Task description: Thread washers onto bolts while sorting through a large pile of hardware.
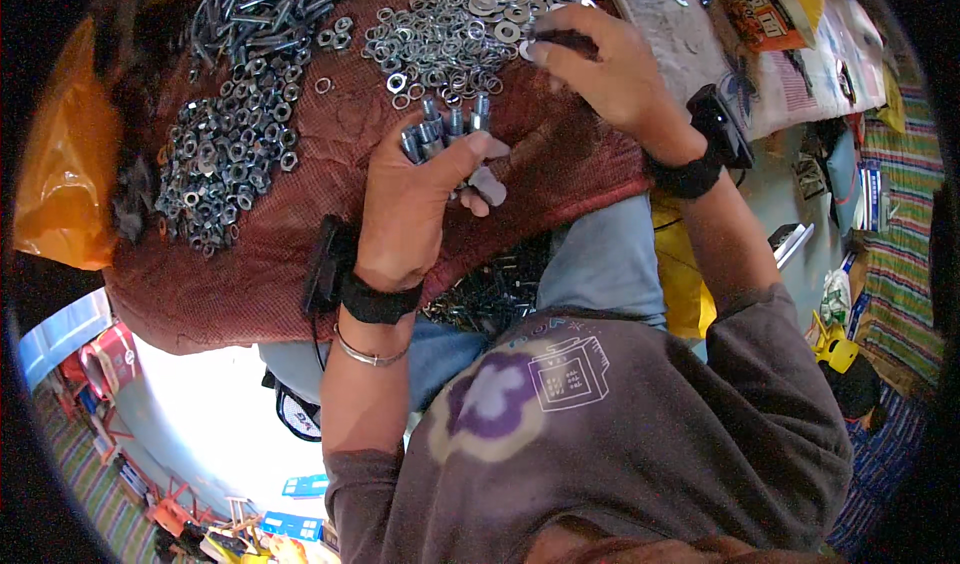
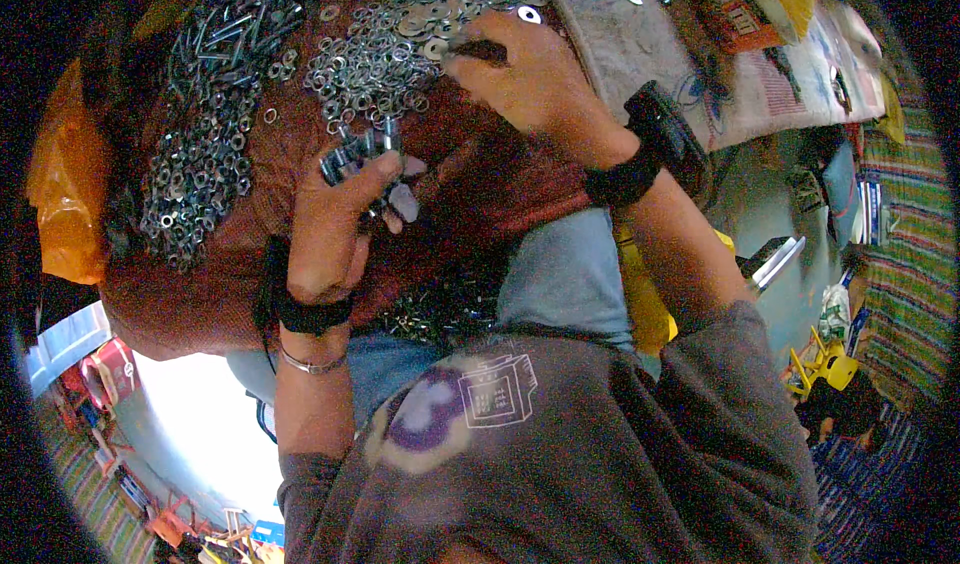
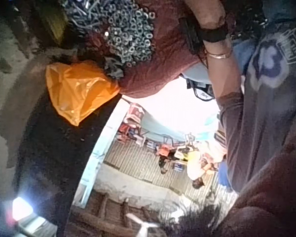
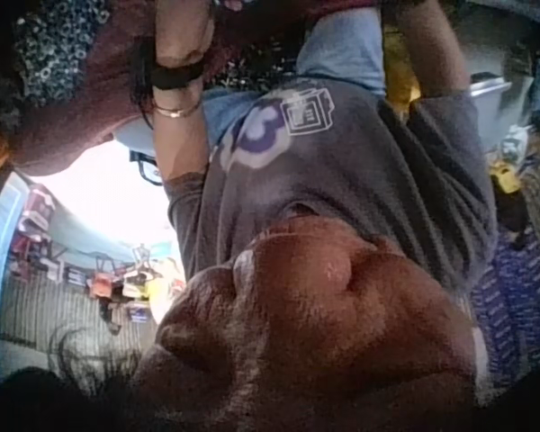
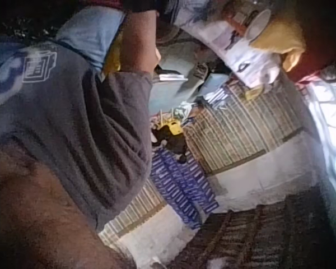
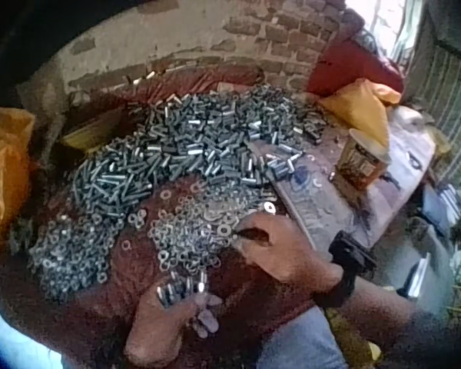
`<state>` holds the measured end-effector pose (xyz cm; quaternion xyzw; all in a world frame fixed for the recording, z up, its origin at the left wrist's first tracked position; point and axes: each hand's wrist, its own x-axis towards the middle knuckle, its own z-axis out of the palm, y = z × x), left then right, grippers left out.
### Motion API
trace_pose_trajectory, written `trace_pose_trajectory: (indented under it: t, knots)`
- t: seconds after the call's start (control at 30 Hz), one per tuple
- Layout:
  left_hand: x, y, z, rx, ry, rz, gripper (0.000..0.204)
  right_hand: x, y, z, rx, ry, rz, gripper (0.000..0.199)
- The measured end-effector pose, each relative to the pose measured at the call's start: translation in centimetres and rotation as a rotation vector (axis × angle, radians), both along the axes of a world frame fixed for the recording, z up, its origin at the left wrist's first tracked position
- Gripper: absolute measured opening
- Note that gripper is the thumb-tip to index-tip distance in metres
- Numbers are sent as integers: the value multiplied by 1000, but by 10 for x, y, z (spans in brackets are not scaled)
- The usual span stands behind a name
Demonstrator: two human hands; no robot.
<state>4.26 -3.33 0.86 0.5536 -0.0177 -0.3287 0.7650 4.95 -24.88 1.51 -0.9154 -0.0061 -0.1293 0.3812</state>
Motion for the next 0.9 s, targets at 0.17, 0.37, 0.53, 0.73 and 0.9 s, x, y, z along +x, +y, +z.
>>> trace_pose_trajectory:
  t: [0.17,0.37,0.53,0.73,0.9]
  knots:
    - [-2,-1,3,15,11,31,16,-17,26,28,538,406,289,22]
    - [-6,-1,7,82,-45,38,18,-20,31,17,457,365,359,20]
    - [-7,-1,4,123,-91,53,18,-25,34,16,443,367,328,20]
    - [-8,1,1,122,-72,106,17,-24,28,7,271,209,190,20]
    - [-8,0,5,185,-61,97,15,-17,22,-18,-193,-144,101,19]
